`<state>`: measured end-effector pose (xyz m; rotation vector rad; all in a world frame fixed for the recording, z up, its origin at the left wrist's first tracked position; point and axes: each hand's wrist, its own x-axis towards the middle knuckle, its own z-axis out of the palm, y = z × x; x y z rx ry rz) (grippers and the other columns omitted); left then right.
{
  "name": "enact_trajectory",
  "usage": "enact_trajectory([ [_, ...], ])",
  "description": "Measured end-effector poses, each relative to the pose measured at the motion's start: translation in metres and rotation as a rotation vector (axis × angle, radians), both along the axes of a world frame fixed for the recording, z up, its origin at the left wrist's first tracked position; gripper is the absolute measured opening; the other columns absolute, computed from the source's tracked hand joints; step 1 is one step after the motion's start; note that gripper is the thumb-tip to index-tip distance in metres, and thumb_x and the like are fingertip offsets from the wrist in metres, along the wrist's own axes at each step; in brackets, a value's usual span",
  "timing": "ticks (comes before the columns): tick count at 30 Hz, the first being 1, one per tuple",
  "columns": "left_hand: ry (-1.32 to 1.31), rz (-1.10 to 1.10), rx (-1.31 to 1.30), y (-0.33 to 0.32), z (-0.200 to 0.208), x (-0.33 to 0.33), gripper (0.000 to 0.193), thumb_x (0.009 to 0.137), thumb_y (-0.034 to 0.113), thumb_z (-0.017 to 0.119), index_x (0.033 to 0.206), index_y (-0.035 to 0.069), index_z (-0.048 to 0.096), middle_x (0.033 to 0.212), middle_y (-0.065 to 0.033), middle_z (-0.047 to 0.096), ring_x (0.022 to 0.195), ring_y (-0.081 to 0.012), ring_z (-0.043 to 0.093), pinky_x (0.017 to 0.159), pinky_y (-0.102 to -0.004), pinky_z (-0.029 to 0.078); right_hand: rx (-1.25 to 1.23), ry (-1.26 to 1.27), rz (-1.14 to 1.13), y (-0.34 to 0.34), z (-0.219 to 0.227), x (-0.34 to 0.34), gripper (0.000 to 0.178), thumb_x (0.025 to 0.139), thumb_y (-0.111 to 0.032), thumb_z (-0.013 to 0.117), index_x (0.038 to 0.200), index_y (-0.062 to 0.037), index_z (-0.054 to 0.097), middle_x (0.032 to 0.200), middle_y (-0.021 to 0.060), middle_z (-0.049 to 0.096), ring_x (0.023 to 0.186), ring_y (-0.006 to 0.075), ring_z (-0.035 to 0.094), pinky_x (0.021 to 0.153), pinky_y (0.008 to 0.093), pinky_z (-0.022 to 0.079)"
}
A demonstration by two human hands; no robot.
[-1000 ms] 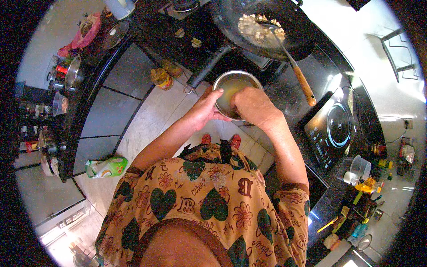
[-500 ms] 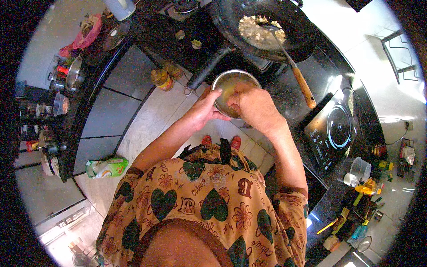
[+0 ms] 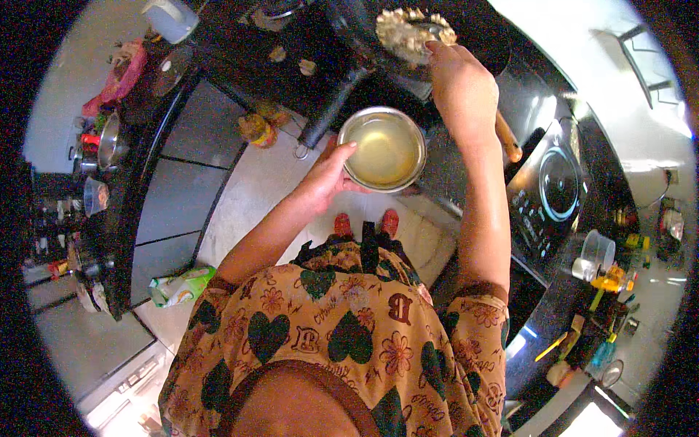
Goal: The person stir-fries chopped ingredients in a wok on an induction cooktop, adds a liquid from a small bowl, and seasons the mixture with salt and soy sauce. They also wash a knife and cutting board at the sink.
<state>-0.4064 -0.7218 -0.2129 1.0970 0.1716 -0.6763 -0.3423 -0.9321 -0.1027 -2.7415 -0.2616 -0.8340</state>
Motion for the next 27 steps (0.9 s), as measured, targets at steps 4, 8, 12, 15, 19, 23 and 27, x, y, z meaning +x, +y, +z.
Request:
enact_trajectory([
  [4,-0.061,-0.018,0.090,-0.006,-0.006,-0.004,0.050,0.096,0.031,0.049,0.136,0.009,0.031,0.126,-0.0177,0.049,0.106,-0.0295,0.062,0.067,-0.0396,0.062,0.125,0.082,0.028,0.003,-0.019,-0.063,0.012,0.086,-0.012,0.063,0.096,-0.0113,0.068,0.082,0.0090,0.064,0.072,0.0315,0.064,0.062,0.0389,0.052],
  [8,-0.067,-0.172,0.145,-0.017,-0.007,-0.016,0.053,0.096,0.036,0.047,0.141,0.014,0.029,0.135,-0.0139,0.044,0.119,-0.0287,0.053,0.085,-0.0480,0.055,0.222,0.345,-0.247,-0.014,-0.058,-0.131,0.023,0.085,-0.023,0.067,0.104,-0.0113,0.066,0.085,0.0088,0.066,0.070,0.0299,0.065,0.062,0.0384,0.053],
  [12,-0.043,-0.221,0.111,-0.041,-0.023,-0.036,0.048,0.098,0.033,0.047,0.138,0.012,0.030,0.127,-0.0146,0.047,0.108,-0.0246,0.059,0.075,-0.0399,0.059,0.463,0.600,-0.417,-0.032,-0.088,-0.183,0.043,0.085,-0.036,0.068,0.117,-0.0087,0.059,0.076,0.0158,0.067,0.069,0.0319,0.067,0.062,0.0420,0.053],
  [15,-0.018,-0.331,0.106,-0.066,-0.026,-0.060,0.048,0.099,0.033,0.046,0.139,0.013,0.028,0.126,-0.0138,0.047,0.107,-0.0239,0.059,0.076,-0.0402,0.057,0.692,0.586,-0.456,-0.047,-0.108,-0.219,0.035,0.088,-0.027,0.063,0.116,-0.0062,0.058,0.078,0.0193,0.067,0.074,0.0372,0.067,0.066,0.0455,0.052],
  [19,0.030,-0.490,0.016,-0.102,-0.037,-0.096,0.048,0.099,0.037,0.044,0.139,0.014,0.028,0.126,-0.0128,0.049,0.105,-0.0252,0.061,0.077,-0.0423,0.056,0.671,0.611,-0.560,-0.074,-0.109,-0.270,0.024,0.088,-0.013,0.057,0.107,0.0016,0.058,0.080,0.0236,0.064,0.075,0.0341,0.067,0.067,0.0381,0.052],
  [23,0.087,-0.631,-0.077,-0.147,-0.035,-0.142,0.059,0.098,0.055,0.034,0.139,0.012,0.033,0.129,-0.0148,0.053,0.111,-0.0250,0.061,0.083,-0.0409,0.055,0.717,0.512,-0.628,-0.105,-0.098,-0.336,0.022,0.088,-0.012,0.057,0.107,0.0007,0.059,0.081,0.0217,0.065,0.074,0.0309,0.068,0.066,0.0375,0.052],
  [27,0.167,-0.728,-0.107,-0.192,-0.029,-0.187,0.077,0.094,0.067,0.025,0.142,0.007,0.031,0.129,-0.0190,0.054,0.111,-0.0292,0.060,0.092,-0.0459,0.050,0.686,0.317,-0.714,-0.148,-0.107,-0.406,0.024,0.088,-0.012,0.058,0.109,-0.0012,0.060,0.081,0.0198,0.066,0.072,0.0299,0.065,0.065,0.0384,0.051],
])
